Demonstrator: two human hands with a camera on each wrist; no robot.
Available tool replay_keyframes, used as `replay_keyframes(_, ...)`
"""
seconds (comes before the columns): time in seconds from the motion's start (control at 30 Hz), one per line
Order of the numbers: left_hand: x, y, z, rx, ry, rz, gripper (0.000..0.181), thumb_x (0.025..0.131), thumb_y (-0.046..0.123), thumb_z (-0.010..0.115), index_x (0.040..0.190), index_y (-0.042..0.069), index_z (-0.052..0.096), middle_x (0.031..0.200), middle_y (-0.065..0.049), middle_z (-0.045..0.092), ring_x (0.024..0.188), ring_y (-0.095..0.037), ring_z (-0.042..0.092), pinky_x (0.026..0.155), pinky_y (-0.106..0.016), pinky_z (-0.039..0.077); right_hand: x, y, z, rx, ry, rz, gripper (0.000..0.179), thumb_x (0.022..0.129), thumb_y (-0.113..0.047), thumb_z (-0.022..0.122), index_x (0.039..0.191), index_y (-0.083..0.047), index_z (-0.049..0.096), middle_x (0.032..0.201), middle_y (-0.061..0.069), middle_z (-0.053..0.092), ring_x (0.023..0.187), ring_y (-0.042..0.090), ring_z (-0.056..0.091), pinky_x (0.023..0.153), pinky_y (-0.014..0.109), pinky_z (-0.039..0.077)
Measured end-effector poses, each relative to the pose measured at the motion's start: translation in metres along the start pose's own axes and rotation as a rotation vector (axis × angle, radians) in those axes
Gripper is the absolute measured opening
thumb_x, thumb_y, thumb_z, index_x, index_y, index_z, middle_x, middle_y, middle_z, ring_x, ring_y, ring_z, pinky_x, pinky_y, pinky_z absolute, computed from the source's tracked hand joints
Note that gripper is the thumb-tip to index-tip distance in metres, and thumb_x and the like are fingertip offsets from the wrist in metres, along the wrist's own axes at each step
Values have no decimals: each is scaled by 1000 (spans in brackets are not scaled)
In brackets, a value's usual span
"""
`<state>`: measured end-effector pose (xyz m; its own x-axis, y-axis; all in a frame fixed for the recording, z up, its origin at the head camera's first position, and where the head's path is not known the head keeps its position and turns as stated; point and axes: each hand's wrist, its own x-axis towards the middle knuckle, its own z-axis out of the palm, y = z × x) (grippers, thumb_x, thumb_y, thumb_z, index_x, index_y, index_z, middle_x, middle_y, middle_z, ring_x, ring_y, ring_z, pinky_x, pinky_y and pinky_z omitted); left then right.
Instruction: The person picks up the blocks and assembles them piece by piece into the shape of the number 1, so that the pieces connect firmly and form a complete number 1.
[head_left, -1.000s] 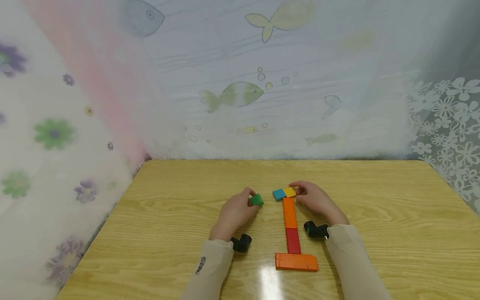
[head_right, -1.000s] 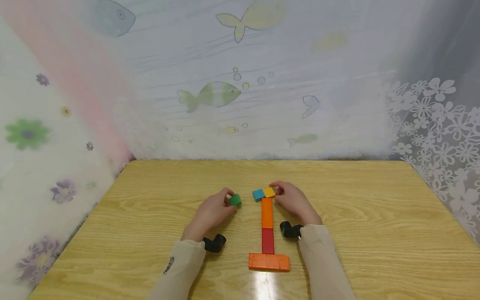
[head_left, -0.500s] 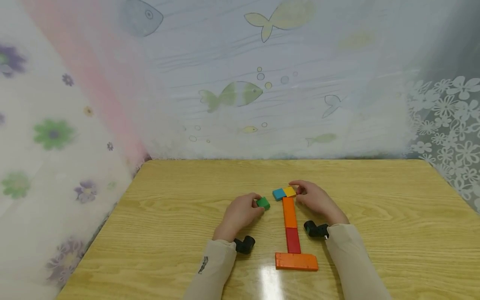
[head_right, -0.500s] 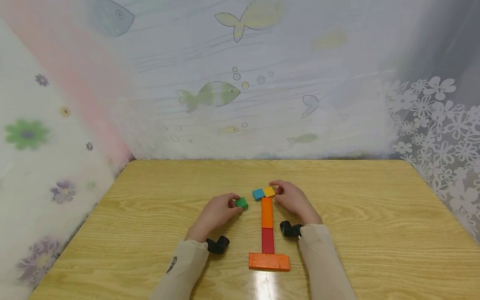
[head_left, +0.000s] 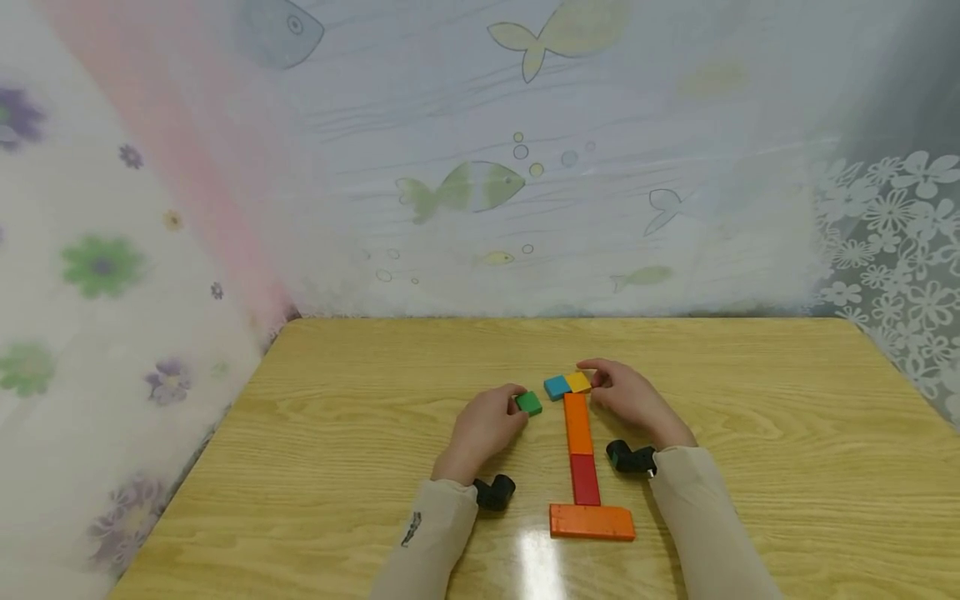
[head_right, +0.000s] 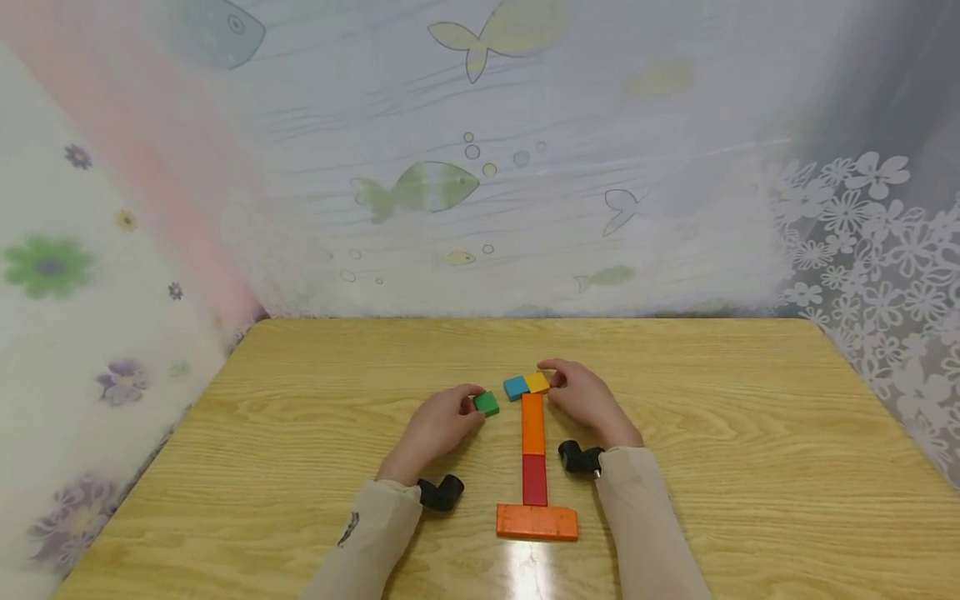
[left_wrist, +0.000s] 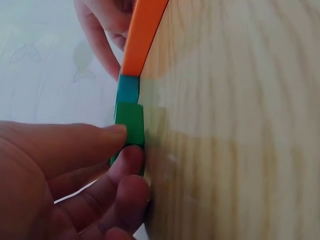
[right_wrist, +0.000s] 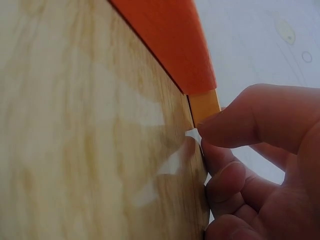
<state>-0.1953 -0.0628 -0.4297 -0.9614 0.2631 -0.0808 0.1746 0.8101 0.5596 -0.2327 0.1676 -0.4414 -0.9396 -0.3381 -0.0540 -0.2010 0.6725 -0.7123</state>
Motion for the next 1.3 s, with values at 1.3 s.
replay_keyframes(1.3, 3, 10, 12, 16, 64, 11, 44, 86, 34, 57, 127, 21, 50, 93, 0, 51, 69, -12, 47, 58, -28, 39, 1, 2, 0, 18, 8, 5, 43, 84, -3, 49, 127, -9, 48, 93, 6, 52, 76, 20, 45, 68, 35, 35)
